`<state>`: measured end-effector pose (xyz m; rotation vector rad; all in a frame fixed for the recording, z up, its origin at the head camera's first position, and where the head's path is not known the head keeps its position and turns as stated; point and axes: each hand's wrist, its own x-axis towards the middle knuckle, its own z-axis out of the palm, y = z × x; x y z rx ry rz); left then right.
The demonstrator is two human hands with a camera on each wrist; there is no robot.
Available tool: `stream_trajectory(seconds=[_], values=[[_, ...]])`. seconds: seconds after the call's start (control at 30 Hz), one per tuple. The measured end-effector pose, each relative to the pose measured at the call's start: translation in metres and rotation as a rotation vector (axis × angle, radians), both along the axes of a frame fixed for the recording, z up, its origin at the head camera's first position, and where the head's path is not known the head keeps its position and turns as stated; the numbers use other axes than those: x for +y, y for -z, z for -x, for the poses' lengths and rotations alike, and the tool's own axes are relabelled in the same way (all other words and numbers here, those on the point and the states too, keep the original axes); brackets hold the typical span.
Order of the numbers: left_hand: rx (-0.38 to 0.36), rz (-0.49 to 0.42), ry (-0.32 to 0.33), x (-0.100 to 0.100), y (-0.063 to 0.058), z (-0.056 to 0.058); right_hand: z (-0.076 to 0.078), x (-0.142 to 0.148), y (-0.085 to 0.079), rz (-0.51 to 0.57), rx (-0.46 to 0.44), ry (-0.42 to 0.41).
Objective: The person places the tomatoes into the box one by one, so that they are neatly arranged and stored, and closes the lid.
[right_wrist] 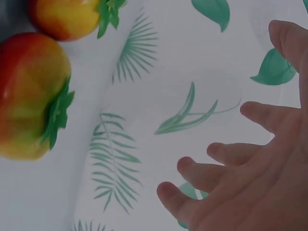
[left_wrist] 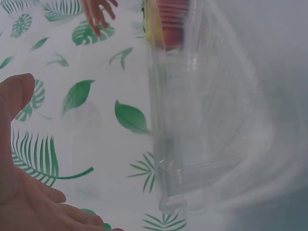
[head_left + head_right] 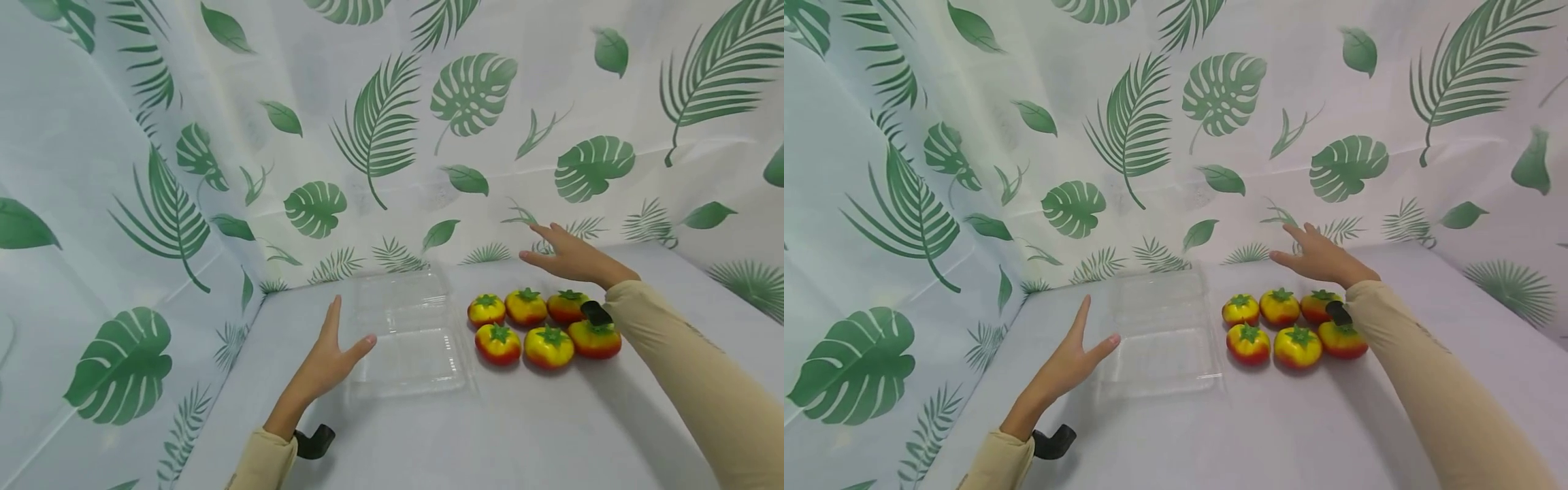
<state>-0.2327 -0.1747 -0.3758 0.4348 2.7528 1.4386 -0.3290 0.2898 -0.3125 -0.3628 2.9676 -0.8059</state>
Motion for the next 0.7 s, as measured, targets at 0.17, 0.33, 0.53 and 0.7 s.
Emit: stream_trajectory(seconds=[0.17, 0.33, 0.53, 0.7], values=[[-0.051, 0.002, 0.0, 0.001, 0.013, -0.013, -0.007, 0.012, 0.002, -0.027, -0.014, 0.005], [-0.107, 0.019, 0.029, -0.001, 0.023, -0.017, -0.012, 0.023, 0.008, -0.066, -0.034, -0.002], [-0.168, 0.024, 0.069, 0.003, 0.035, -0.019, -0.016, 0.039, 0.019, -0.11, -0.068, -0.064], [-0.154, 0.038, 0.068, 0.008, 0.039, -0.022, -0.015, 0.049, 0.026, -0.141, -0.14, -0.087]])
